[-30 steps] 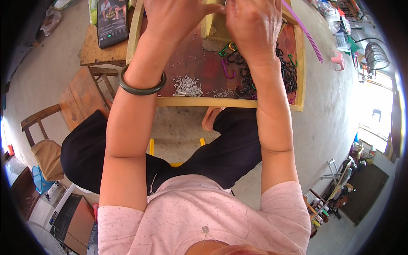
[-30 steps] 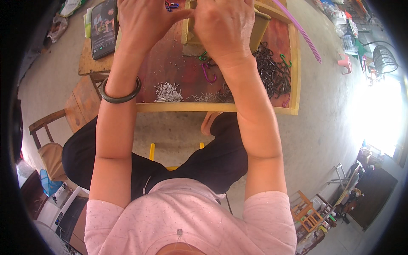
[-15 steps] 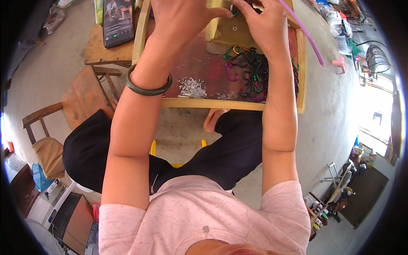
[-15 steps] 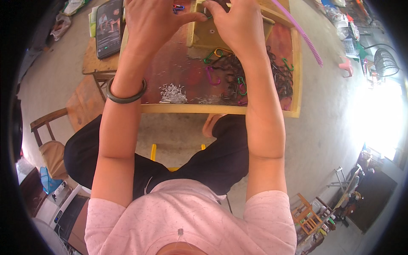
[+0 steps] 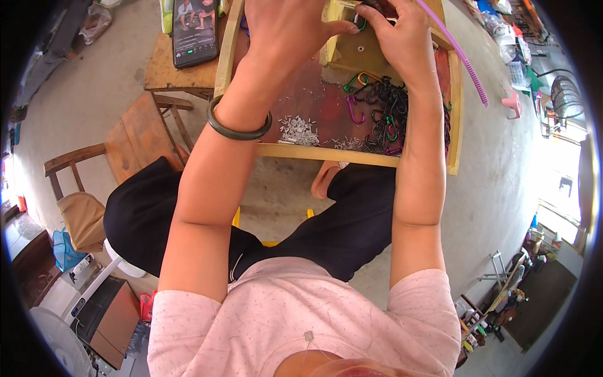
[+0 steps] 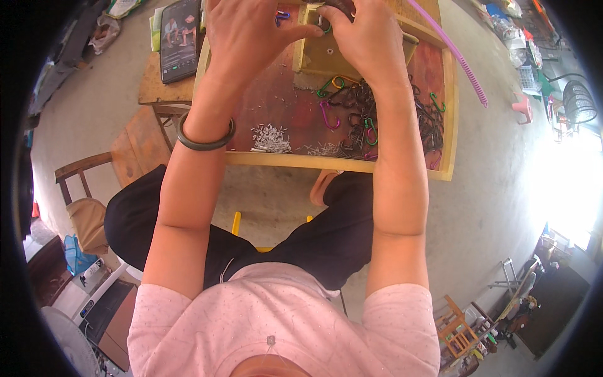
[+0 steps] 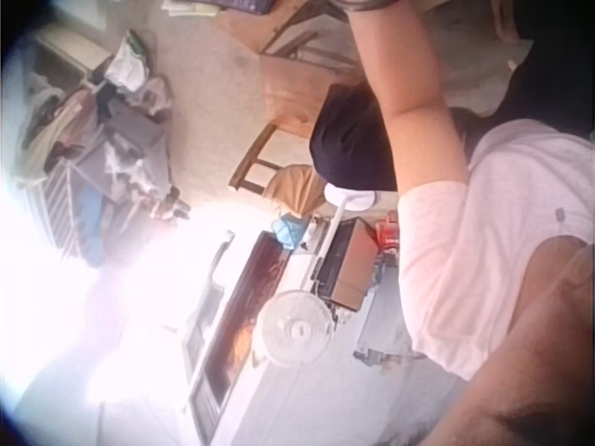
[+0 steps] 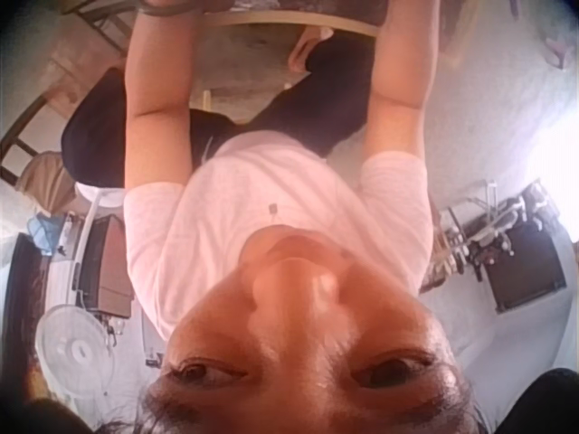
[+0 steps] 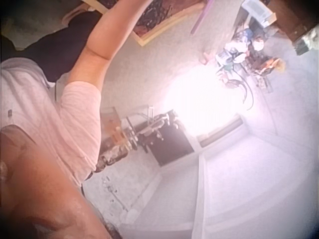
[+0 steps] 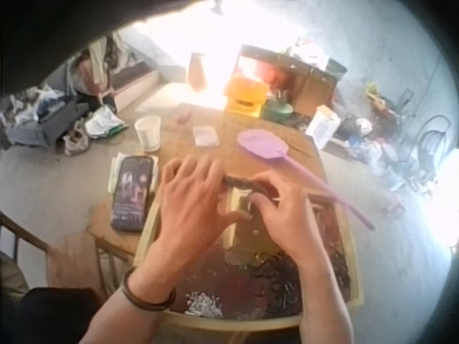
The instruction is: The person assembles carabiners by fitting gate pieces and metal pins onto carabiner bodies by hand and securing them with a tabletop pressing tool.
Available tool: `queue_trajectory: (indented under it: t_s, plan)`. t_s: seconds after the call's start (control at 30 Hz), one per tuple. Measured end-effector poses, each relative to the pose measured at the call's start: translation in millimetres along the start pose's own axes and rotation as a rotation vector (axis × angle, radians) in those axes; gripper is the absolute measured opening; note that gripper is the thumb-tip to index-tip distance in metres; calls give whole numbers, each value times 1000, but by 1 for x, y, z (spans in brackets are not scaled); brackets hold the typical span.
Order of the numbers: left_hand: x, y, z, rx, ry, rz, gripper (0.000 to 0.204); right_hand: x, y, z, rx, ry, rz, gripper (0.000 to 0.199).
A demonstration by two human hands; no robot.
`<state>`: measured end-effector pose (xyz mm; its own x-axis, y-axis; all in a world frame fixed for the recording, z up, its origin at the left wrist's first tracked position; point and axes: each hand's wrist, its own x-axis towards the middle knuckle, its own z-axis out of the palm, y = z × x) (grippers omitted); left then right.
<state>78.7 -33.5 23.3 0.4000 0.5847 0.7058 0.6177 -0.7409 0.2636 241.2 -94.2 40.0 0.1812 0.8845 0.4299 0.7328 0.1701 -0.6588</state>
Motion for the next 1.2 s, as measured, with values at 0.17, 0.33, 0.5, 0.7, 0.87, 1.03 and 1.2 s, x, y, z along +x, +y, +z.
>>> queue_trajectory:
  t_s: [0.17,0.33,0.5,0.7,0.87,1.03,1.2]
  plan:
    - [-7,10,-1,52,52,19,74,0,-9,3,-148,428,-343,16]
    - [-16,15,6,36,99,-4,88,-16,-16,-6,-363,217,-206,16]
    - [-15,7,13,-59,65,60,61,-22,-9,-22,-215,82,11,16]
    - [-21,0,-2,-362,18,-6,16,-28,-32,-43,236,-76,187,16]
    - [-14,-39,-33,-22,-181,-374,14,-36,-33,-39,196,-109,209,16]
    - [-13,-60,-46,-429,-127,-414,16,-51,-21,-16,2,-301,-12,19]
    - [-39,-27,-96,-411,-182,-250,16,-74,-29,12,-108,-574,-230,12]
